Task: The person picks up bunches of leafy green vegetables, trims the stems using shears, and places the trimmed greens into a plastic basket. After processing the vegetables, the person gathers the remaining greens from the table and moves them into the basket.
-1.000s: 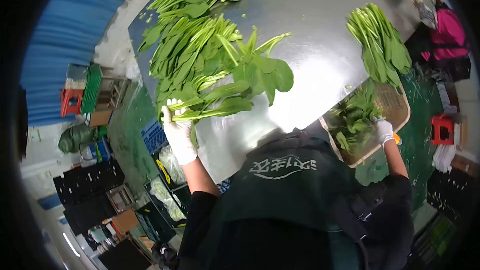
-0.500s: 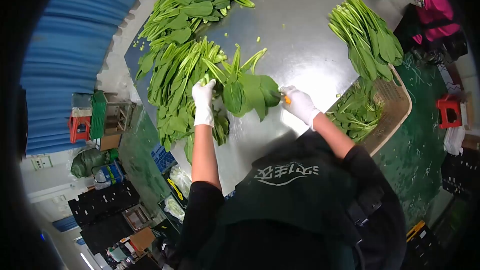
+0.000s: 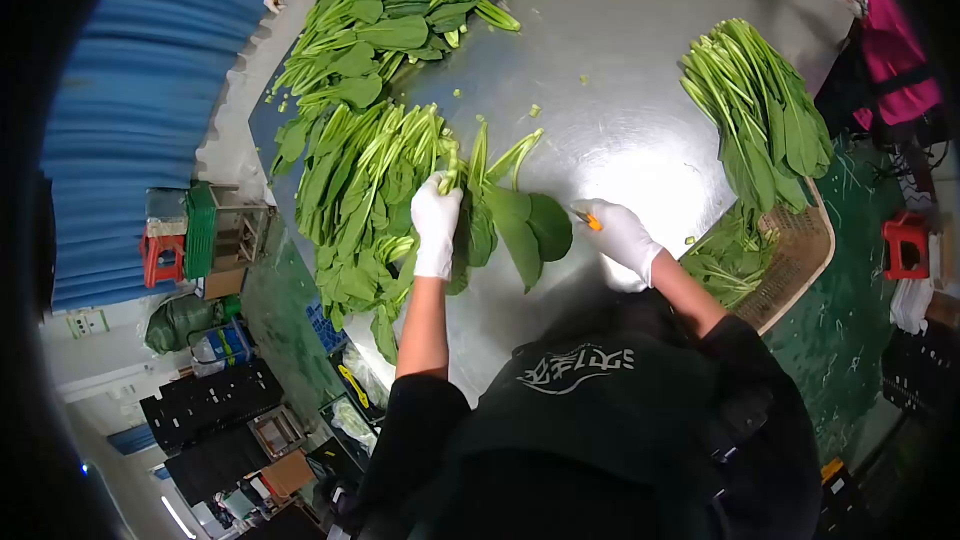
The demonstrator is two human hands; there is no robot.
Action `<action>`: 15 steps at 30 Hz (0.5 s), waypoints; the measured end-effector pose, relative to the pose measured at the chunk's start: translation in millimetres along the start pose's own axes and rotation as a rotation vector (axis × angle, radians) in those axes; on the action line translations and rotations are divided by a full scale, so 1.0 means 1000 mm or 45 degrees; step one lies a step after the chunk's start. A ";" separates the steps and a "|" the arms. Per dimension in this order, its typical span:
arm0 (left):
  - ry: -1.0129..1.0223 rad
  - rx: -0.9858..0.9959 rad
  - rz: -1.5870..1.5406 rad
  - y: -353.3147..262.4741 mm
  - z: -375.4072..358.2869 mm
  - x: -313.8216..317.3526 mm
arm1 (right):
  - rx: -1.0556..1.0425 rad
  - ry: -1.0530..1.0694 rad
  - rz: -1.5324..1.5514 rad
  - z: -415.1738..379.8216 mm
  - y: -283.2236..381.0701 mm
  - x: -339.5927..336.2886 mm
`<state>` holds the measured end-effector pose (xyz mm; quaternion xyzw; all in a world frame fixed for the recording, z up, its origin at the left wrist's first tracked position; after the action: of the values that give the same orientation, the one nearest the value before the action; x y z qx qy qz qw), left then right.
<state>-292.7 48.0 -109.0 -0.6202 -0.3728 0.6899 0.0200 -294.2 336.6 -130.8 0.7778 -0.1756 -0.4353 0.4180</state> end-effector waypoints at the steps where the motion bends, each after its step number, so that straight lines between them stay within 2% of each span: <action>1: 0.006 0.070 -0.269 0.005 -0.013 -0.005 | -0.067 -0.013 -0.020 0.009 0.009 -0.002; 3: 0.134 0.006 -0.746 -0.006 -0.038 -0.021 | -0.133 -0.006 -0.029 0.022 0.032 -0.006; 5: 0.267 -0.003 -0.884 -0.013 -0.056 -0.034 | -0.301 -0.006 -0.015 0.029 0.064 -0.011; 6: 0.308 -0.158 -1.075 -0.022 -0.066 -0.037 | -0.296 0.001 -0.011 0.033 0.069 -0.006; 8: 0.303 -0.133 -0.988 -0.018 -0.075 -0.033 | -0.455 -0.011 0.109 0.037 0.082 0.002; 9: 0.297 -0.098 -0.900 -0.021 -0.079 -0.034 | -0.449 -0.009 0.108 0.039 0.085 0.005; 11: 0.260 -0.037 -0.758 -0.031 -0.087 -0.036 | -0.540 0.051 -0.112 0.040 0.094 0.013; 13: 0.167 -0.022 -0.497 -0.037 -0.094 -0.036 | -0.568 0.042 -0.174 0.041 0.099 0.015; 15: 0.135 0.058 -0.490 -0.044 -0.099 -0.038 | -0.597 0.035 -0.233 0.041 0.098 0.017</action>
<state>-216.6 109.8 -48.4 -0.5724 -0.4672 0.6480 0.1851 -309.4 247.5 -72.7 0.6780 0.0069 -0.4896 0.5482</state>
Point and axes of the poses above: each hand's wrist, its own z-axis towards the middle knuckle, its own x-axis out of the palm, y = z × x, the point moved 4 cm from there along z, towards the middle knuckle, and after that the axes turned 2 degrees about -z, right-handed, at the moved point
